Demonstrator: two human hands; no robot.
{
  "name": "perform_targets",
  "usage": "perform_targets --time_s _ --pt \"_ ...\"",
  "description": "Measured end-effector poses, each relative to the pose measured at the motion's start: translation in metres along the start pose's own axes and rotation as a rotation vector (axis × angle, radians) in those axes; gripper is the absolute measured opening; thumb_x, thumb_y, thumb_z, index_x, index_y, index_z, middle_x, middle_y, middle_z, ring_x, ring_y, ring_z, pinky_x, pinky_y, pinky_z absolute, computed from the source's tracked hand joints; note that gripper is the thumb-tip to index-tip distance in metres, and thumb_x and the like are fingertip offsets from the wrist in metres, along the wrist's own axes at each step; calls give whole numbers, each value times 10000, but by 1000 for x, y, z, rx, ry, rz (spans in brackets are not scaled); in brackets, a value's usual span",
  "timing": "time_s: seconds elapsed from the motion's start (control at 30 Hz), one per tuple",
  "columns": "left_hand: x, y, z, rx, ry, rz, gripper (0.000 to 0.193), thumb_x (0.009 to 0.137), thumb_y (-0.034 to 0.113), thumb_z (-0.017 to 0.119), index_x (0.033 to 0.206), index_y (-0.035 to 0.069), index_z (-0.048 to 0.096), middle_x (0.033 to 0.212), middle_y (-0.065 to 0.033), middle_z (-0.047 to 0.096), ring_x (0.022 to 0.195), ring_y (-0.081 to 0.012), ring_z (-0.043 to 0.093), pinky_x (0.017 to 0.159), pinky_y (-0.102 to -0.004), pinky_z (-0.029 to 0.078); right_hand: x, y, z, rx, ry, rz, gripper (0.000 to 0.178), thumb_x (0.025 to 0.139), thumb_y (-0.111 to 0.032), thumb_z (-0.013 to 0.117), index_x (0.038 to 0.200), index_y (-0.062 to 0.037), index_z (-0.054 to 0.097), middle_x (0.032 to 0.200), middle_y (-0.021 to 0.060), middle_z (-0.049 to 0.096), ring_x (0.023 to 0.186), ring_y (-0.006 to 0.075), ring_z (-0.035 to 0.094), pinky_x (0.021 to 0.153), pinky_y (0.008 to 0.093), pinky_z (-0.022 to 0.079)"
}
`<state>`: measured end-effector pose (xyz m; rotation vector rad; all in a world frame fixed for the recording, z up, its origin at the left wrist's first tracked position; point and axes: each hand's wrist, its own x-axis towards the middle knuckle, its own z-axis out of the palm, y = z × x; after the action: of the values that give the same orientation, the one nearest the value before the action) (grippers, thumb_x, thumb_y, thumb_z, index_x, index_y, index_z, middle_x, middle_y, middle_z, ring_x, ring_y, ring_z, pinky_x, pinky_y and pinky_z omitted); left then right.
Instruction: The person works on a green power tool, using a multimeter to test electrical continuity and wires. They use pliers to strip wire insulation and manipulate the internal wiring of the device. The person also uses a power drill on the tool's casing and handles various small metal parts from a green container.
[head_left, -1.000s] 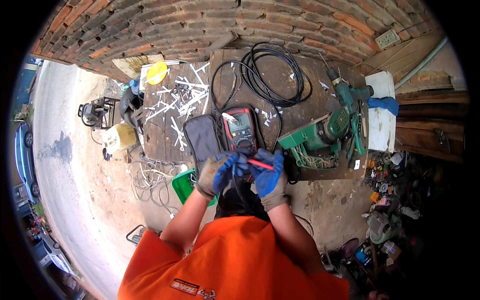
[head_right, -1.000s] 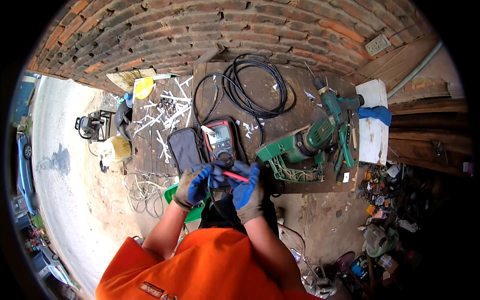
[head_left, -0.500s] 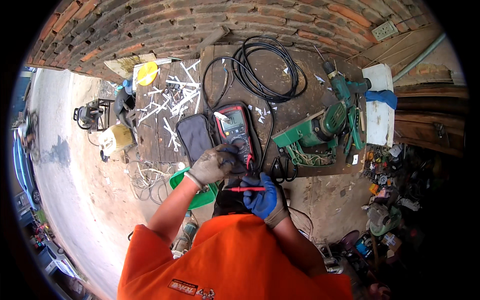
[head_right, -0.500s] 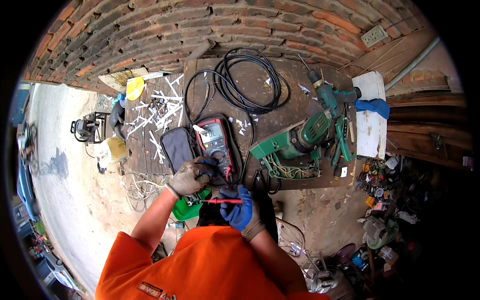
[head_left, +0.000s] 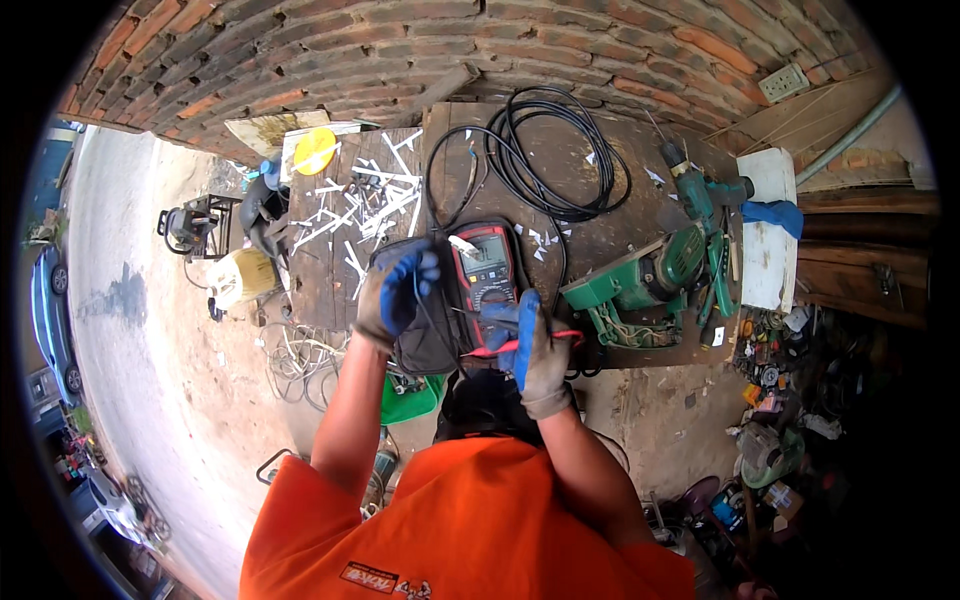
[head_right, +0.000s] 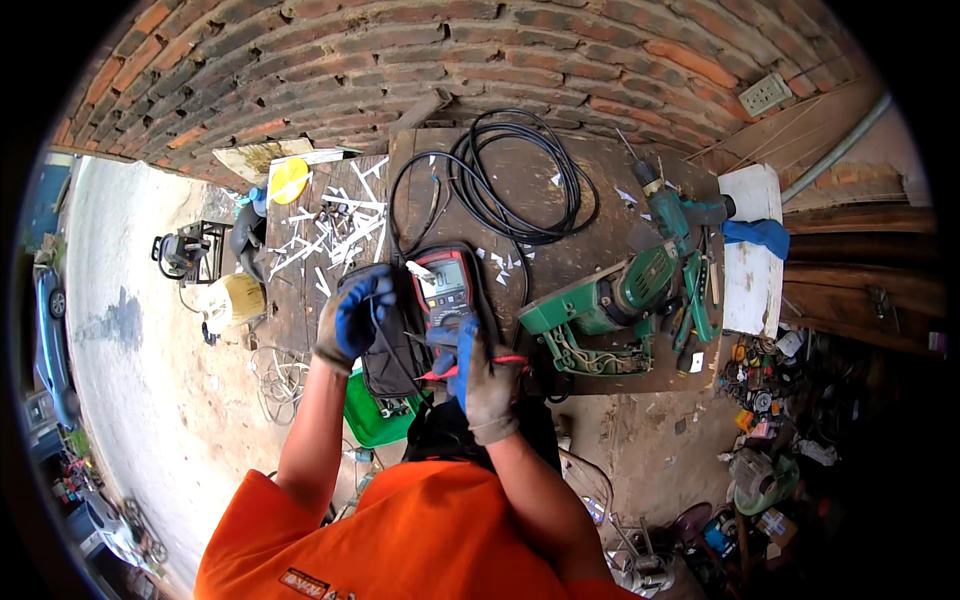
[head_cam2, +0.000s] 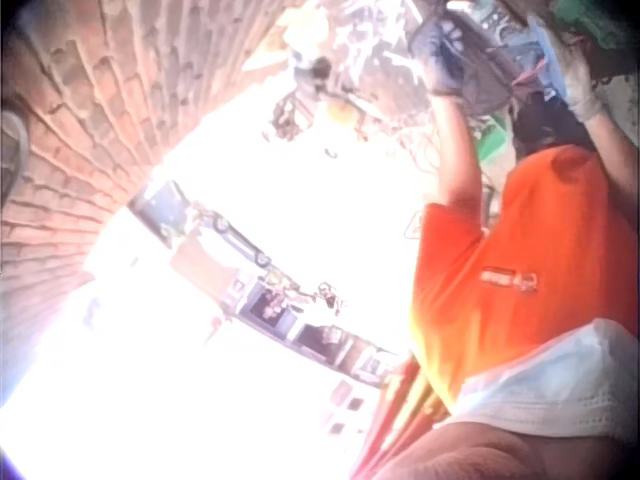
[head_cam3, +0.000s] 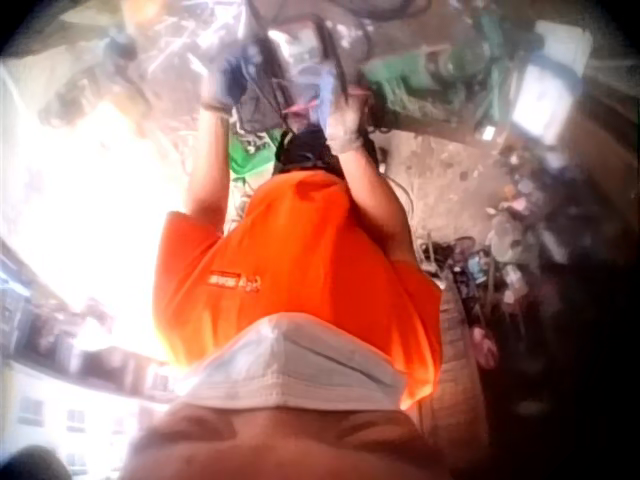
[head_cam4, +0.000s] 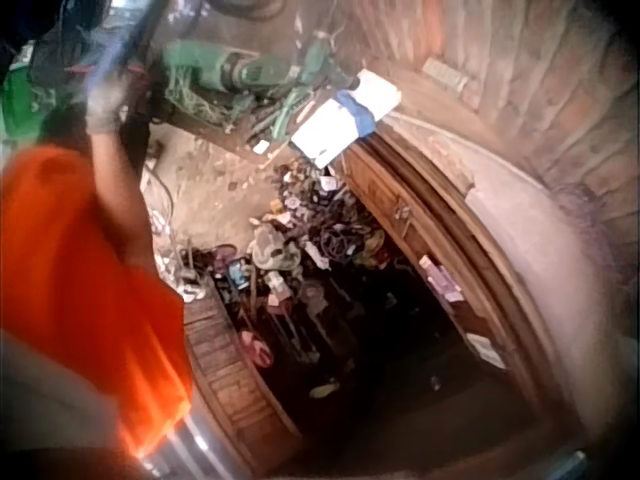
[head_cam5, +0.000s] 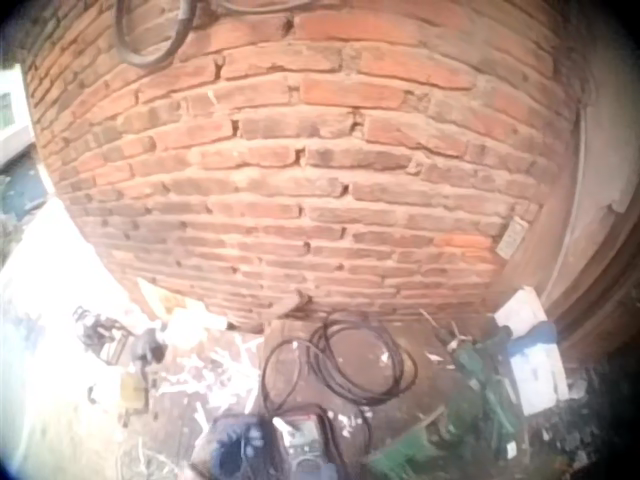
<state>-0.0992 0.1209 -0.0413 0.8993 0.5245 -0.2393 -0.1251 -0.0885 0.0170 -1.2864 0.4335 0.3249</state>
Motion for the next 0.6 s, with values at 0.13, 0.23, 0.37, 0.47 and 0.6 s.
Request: perform_targets --time_s 0.13,0.23,0.37,0.47,0.6 --pt "30 -6 -6 -212 -36 -157 335 1010 247 482 1177 -21 593 1055 -92 686 923 -227 670 685 -269 519 22 -9 -10 -37 -73 9 452 980 -408 545 1057 14 683 804 43 696 606 68 587 531 197 431" --pt "47 -11 -10 -287 -7 -190 299 1001 202 487 1138 -37 602 1038 -115 683 918 -250 666 727 -289 525 45 -13 -11 -548 -117 30 447 889 -380 655 1149 -16 657 921 135 710 803 207 679 701 312 516" --pt "57 -14 -11 -319 -29 -196 271 994 166 490 1117 -45 607 1017 -128 680 914 -261 664 759 -295 528 62 -21 25 -1266 -41 -36 551 811 -423 660 1214 -50 615 956 227 687 906 387 667 813 442 515" --pt "55 -14 -7 -310 -54 -179 293 1004 183 474 1128 -48 605 991 -129 675 842 -226 642 691 -281 502 75 -13 35 -1349 -44 -25 463 821 -407 647 1137 -68 644 923 205 699 872 404 663 788 457 521" --pt "29 -13 -4 -204 -167 -129 300 1002 208 491 1079 -44 634 967 -123 676 761 -182 611 633 -271 464 71 -10 16 -861 -129 10 315 830 -262 693 967 21 669 736 156 686 655 216 677 634 351 542"
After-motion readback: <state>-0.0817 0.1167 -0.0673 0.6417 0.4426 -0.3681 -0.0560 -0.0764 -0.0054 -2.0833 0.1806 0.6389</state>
